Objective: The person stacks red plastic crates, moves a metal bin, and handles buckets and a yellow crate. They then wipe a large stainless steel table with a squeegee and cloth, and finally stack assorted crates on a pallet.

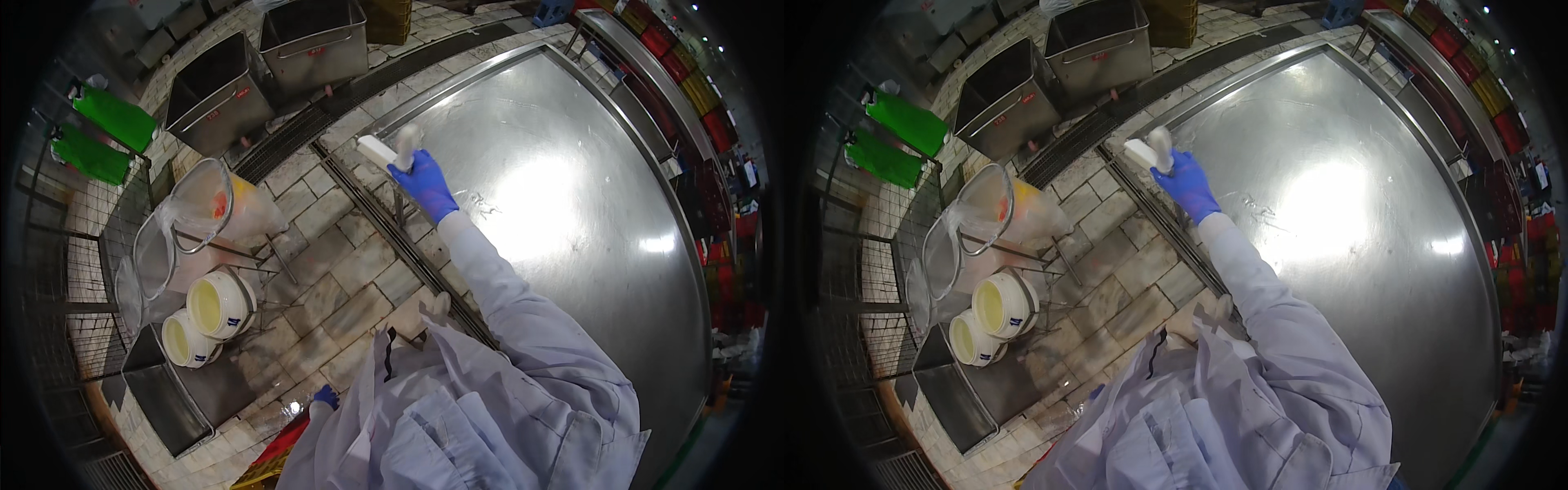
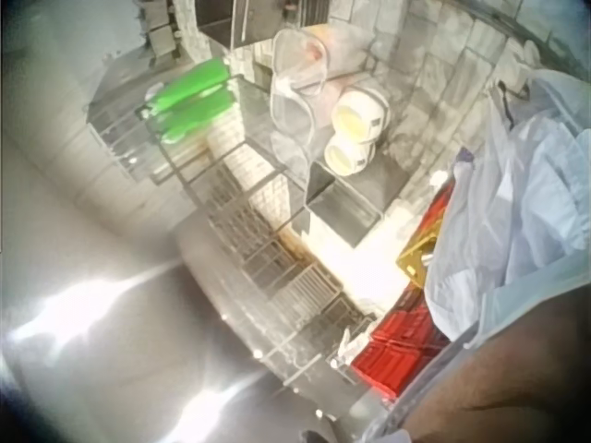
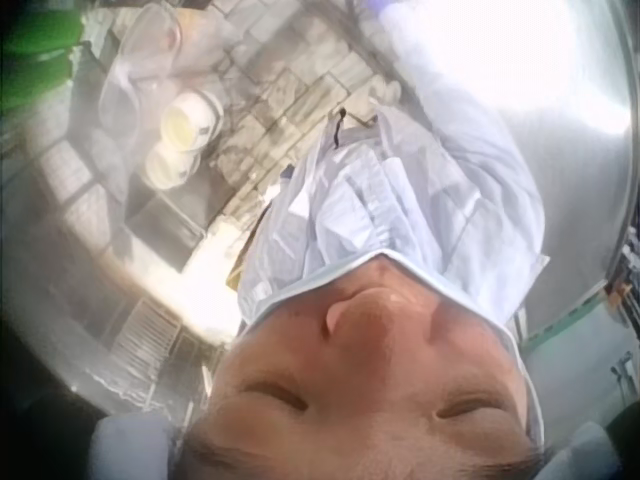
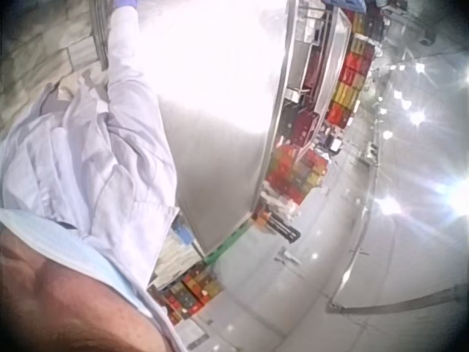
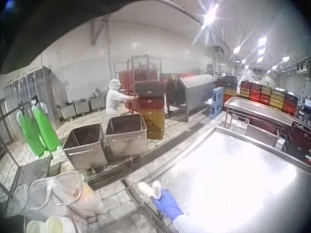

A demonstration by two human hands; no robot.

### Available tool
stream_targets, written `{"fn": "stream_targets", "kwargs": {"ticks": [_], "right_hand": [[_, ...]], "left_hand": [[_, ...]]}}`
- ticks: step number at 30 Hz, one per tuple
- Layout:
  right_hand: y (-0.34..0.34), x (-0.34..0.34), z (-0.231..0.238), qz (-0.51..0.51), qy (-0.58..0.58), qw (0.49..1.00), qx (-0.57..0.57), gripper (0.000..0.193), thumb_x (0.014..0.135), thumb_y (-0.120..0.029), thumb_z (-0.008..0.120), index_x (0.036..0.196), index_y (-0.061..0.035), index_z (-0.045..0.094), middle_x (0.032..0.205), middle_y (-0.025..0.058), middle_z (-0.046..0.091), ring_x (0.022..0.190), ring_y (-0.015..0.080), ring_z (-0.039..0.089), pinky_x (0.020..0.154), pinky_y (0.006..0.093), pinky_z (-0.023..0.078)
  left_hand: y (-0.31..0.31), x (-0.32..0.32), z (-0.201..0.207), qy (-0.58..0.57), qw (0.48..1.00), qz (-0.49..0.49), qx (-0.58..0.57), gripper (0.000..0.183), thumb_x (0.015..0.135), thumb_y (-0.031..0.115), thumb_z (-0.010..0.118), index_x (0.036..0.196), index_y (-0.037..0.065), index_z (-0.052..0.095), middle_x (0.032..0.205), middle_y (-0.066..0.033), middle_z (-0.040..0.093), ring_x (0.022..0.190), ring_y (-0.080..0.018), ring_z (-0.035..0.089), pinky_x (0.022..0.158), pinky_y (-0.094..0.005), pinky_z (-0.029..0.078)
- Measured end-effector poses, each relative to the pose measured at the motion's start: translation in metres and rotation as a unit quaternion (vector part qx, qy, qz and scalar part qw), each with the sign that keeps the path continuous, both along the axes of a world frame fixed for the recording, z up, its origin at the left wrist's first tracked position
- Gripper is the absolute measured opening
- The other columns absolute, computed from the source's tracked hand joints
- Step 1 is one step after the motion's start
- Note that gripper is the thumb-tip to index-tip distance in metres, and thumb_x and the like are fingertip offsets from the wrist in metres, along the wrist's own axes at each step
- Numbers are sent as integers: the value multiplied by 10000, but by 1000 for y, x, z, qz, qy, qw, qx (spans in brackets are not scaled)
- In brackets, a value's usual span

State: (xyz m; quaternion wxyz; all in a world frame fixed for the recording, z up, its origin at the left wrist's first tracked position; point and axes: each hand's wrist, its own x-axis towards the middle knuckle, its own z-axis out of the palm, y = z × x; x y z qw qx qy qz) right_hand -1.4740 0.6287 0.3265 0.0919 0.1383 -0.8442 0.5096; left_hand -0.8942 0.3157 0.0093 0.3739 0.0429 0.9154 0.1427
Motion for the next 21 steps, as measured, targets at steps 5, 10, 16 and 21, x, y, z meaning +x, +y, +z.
{"fn": "stream_targets", "kwargs": {"ticks": [5, 10, 16, 21], "right_hand": [[-16, 35, -41, 64, 154, 959, 229, 319, 661, -178, 717, 918, -104, 542, 873, 111, 576, 875, 312, 532, 734, 403, 449], [11, 41, -59, 3, 128, 969, 211, 313, 670, -161, 743, 897, -76, 544, 844, 94, 602, 785, 288, 578, 718, 390, 474], [193, 82, -86, -370, 31, 921, -114, 245, 716, -151, 711, 872, -32, 564, 837, 89, 607, 741, 234, 566, 681, 358, 479], [376, 221, -122, -695, 66, 674, -242, 205, 755, -143, 684, 850, 6, 580, 831, 85, 612, 704, 190, 555, 650, 332, 484]], "left_hand": [[-51, -47, -20, -128, 665, 590, 440, 309, 836, 343, 559, 1053, 127, 518, 931, -87, 610, 725, -268, 582, 601, -372, 457], [-54, -72, -16, -178, 563, 757, 280, 246, 865, 341, 547, 1016, 147, 537, 933, -102, 580, 741, -279, 564, 616, -423, 425], [-69, -35, -25, -189, 539, 769, 286, 245, 905, 320, 449, 1080, 169, 530, 1017, -79, 562, 879, -289, 546, 707, -452, 440], [-65, -33, -2, -241, 595, 714, 279, 248, 925, 298, 367, 1094, 214, 528, 1071, -77, 551, 972, -254, 530, 735, -427, 446]]}}
